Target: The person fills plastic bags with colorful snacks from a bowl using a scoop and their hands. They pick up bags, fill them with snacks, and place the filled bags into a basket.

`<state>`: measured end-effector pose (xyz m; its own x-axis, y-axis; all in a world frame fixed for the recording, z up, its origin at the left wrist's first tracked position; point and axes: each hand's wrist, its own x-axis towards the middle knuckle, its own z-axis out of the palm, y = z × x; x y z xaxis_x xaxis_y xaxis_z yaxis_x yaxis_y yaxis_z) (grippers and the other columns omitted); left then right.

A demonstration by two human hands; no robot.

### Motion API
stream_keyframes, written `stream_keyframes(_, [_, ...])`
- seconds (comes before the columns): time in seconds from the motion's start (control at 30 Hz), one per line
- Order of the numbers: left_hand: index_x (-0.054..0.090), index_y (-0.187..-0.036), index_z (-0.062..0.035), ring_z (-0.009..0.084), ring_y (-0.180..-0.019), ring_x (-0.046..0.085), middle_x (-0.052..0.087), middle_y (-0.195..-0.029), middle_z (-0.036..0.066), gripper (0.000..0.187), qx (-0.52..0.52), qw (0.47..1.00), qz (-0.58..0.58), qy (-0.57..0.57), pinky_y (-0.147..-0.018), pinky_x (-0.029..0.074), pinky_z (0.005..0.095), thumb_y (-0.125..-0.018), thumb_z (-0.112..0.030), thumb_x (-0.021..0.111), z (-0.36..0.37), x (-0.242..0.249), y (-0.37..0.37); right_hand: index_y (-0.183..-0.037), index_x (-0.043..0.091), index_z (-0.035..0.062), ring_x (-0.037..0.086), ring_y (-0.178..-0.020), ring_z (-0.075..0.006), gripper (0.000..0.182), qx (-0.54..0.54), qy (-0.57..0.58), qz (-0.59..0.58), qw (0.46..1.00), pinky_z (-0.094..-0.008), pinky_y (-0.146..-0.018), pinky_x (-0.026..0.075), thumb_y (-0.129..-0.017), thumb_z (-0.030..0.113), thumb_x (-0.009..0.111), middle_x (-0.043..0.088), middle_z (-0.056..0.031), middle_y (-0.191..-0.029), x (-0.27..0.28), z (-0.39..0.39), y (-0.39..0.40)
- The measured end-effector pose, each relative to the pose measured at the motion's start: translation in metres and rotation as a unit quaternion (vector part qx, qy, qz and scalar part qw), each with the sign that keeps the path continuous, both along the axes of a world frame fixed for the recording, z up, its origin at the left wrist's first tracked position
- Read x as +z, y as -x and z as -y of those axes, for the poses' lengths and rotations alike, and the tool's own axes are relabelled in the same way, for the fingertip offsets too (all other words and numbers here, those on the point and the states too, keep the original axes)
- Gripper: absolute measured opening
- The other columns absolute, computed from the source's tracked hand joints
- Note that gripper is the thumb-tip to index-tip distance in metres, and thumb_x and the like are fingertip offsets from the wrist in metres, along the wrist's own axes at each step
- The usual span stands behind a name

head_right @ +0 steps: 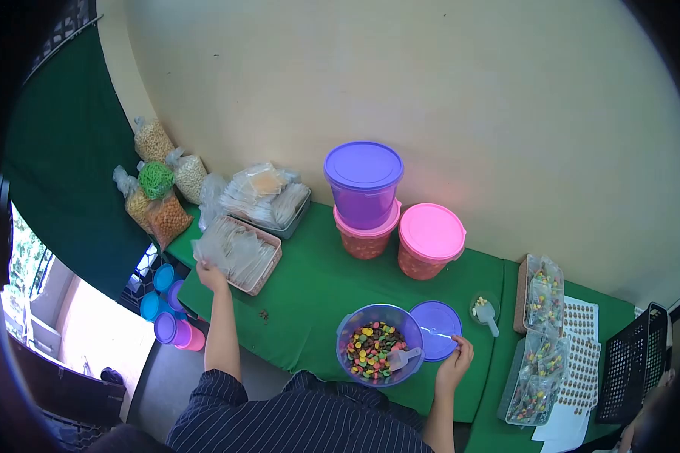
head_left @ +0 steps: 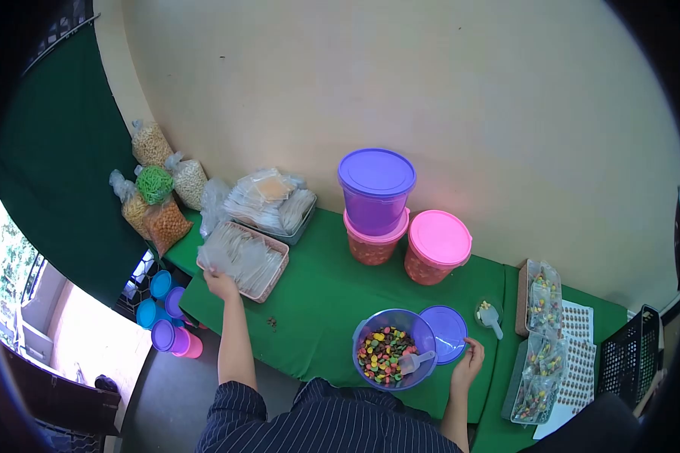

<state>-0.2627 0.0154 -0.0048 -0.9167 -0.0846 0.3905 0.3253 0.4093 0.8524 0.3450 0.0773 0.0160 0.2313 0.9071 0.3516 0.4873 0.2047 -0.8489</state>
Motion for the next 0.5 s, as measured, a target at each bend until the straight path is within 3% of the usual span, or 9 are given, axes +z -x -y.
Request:
stream_keyframes(0.07, [0.054, -0.119, 0.0035, 0.0267, -0.098, 0.065, 0.066, -0.107, 0.017, 0.031, -0.013, 0.980, -0.007, -0.198, -0.083, 0.050, 0.0341, -0.098, -0.018, 0.047, -0.004, 0.006, 0.005, -0.096, 0.061, -0.0002, 0.054, -0.100, -0.0247, 0.020, 0.000, 0.000, -0.037, 0.999, -0.0343, -0.091, 0.041, -0.090, 0.000, 0.042, 0.058, -0.0114, -0.102, 0.001, 0.001, -0.002])
stream_keyframes(0.1, [0.054, -0.119, 0.0035, 0.0267, -0.098, 0.065, 0.066, -0.107, 0.017, 0.031, -0.017, 0.980, -0.008, -0.198, -0.083, 0.050, 0.0341, -0.098, -0.018, 0.047, -0.007, 0.014, 0.000, -0.096, 0.061, -0.0002, 0.054, -0.100, -0.0247, 0.020, -0.004, 0.000, -0.039, 0.999, -0.0343, -0.091, 0.041, -0.090, 0.000, 0.042, 0.058, -0.0114, -0.102, 0.002, 0.002, -0.003])
stream_keyframes(0.17, [0.051, -0.120, 0.0059, 0.0211, -0.094, 0.066, 0.066, -0.108, 0.015, 0.032, -0.168, 0.959, -0.091, -0.210, -0.079, 0.051, 0.0300, -0.100, -0.018, 0.044, -0.011, 0.039, -0.025, -0.099, 0.060, -0.0008, 0.056, -0.099, -0.0217, 0.020, 0.001, 0.023, -0.079, 0.997, -0.0329, -0.090, 0.041, -0.092, 0.001, 0.041, 0.059, -0.0111, -0.104, 0.004, 0.006, -0.002])
stream_keyframes(0.2, [0.051, -0.120, 0.0059, 0.0211, -0.094, 0.066, 0.066, -0.108, 0.015, 0.032, -0.171, 0.959, -0.091, -0.208, -0.079, 0.051, 0.0300, -0.100, -0.018, 0.044, -0.014, 0.051, -0.042, -0.099, 0.060, -0.0008, 0.056, -0.099, -0.0217, 0.020, -0.002, 0.026, -0.079, 0.997, -0.0329, -0.090, 0.041, -0.092, 0.001, 0.041, 0.059, -0.0111, -0.104, 0.003, 0.007, 0.000])
stream_keyframes(0.27, [0.059, -0.112, 0.0026, 0.0187, -0.090, 0.065, 0.067, -0.103, 0.013, 0.028, -0.303, 0.939, -0.038, -0.157, -0.080, 0.049, 0.0298, -0.099, -0.019, 0.048, -0.019, 0.075, -0.085, -0.105, 0.058, -0.0008, 0.056, -0.099, -0.0191, 0.020, 0.011, 0.022, -0.166, 0.986, -0.0318, -0.088, 0.042, -0.095, 0.005, 0.042, 0.059, -0.0109, -0.106, 0.002, 0.009, 0.008])
stream_keyframes(0.33, [0.062, -0.112, 0.0012, 0.0137, -0.088, 0.064, 0.069, -0.097, 0.009, 0.026, -0.476, 0.865, 0.069, -0.141, -0.079, 0.049, 0.0282, -0.095, -0.018, 0.057, -0.018, 0.090, -0.119, -0.109, 0.057, -0.0006, 0.056, -0.100, -0.0188, 0.021, 0.032, 0.017, -0.141, 0.989, -0.0316, -0.088, 0.042, -0.096, 0.007, 0.043, 0.059, -0.0111, -0.107, 0.030, 0.018, 0.026])
stream_keyframes(0.4, [0.066, -0.109, -0.0008, 0.0120, -0.085, 0.064, 0.070, -0.091, 0.006, 0.024, -0.576, 0.802, 0.149, -0.049, -0.079, 0.048, 0.0262, -0.090, -0.016, 0.064, -0.009, 0.125, -0.169, -0.117, 0.055, 0.0008, 0.055, -0.102, -0.0182, 0.025, 0.088, -0.006, -0.110, 0.990, -0.0316, -0.087, 0.043, -0.096, 0.011, 0.046, 0.060, -0.0110, -0.107, 0.048, 0.026, 0.038])
stream_keyframes(0.43, [0.067, -0.108, -0.0012, 0.0119, -0.084, 0.065, 0.071, -0.091, 0.007, 0.024, -0.609, 0.781, 0.138, -0.021, -0.079, 0.049, 0.0262, -0.088, -0.014, 0.066, -0.005, 0.135, -0.191, -0.117, 0.055, 0.0008, 0.055, -0.102, -0.0182, 0.025, 0.082, -0.005, -0.109, 0.991, -0.0316, -0.087, 0.043, -0.096, 0.011, 0.046, 0.060, -0.0110, -0.107, 0.060, 0.031, 0.046])
stream_keyframes(0.5, [0.067, -0.107, -0.0002, 0.0125, -0.086, 0.066, 0.070, -0.094, 0.008, 0.024, -0.672, 0.726, 0.146, 0.004, -0.080, 0.050, 0.0261, -0.084, -0.007, 0.069, 0.005, 0.149, -0.229, -0.121, 0.053, 0.0004, 0.055, -0.102, -0.0184, 0.029, 0.215, 0.020, -0.163, 0.963, -0.0323, -0.087, 0.043, -0.094, 0.010, 0.051, 0.060, -0.0107, -0.108, 0.090, 0.041, 0.062])
